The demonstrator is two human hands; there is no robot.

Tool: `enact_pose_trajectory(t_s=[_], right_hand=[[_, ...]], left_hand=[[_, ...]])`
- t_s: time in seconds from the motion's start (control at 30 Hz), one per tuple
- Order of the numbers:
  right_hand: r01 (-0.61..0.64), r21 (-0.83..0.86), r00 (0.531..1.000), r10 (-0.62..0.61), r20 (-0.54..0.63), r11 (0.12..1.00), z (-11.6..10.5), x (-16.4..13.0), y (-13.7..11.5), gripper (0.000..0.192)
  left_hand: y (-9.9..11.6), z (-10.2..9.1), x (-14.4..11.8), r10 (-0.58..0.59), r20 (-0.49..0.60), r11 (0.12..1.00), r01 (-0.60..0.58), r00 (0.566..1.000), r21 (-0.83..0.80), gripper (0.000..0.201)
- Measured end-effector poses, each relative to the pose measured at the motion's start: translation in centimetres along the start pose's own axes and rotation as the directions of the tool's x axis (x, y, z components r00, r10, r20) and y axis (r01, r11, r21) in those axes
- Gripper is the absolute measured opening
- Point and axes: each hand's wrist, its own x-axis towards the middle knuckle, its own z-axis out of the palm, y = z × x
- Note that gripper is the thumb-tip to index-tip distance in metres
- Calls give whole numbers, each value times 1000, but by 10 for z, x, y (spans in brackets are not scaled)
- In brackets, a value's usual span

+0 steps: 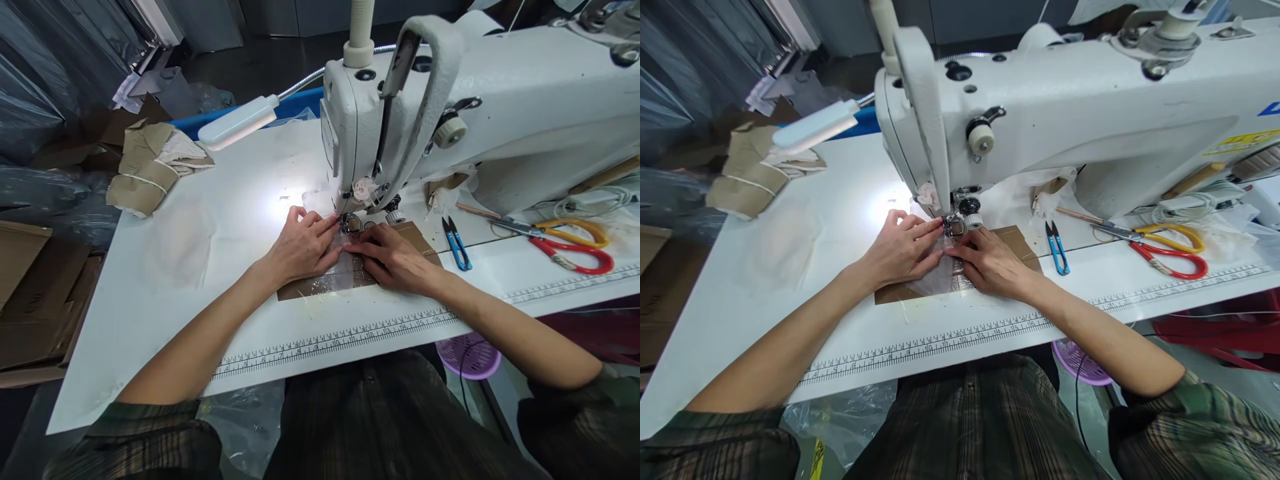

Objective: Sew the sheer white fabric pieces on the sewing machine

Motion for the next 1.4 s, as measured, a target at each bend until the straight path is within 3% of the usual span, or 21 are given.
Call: enact_pose_trajectory(t_s=[0.17,0.37,0.7,1.0,1.2,1.4], right_hand=[[20,4,1000,-20,-12,1000,-1,0,1,36],[17,5,1000,-16,-8,1000,0,0,1,37],[-12,-12,999,12,30,1000,-1,-2,-1,38],[-38,-33,998,39,45,999,-2,-1,-5,41],[-94,-47,994,96,49,994,1,-2,-6,45],[-121,-37,992,122,35,992,4,-4,-4,49]], left_hand=[[3,1,0,-4,-38,999,5,999,37,36],[4,5,0,104,-104,991,-112,989,-70,22],[3,-1,0,61,-64,989,-69,996,-130,24],[2,3,0,55,-71,997,-59,996,-56,27],[5,3,2,-21,3,999,21,1000,-38,29],[7,3,3,-90,8,996,90,996,-27,32]])
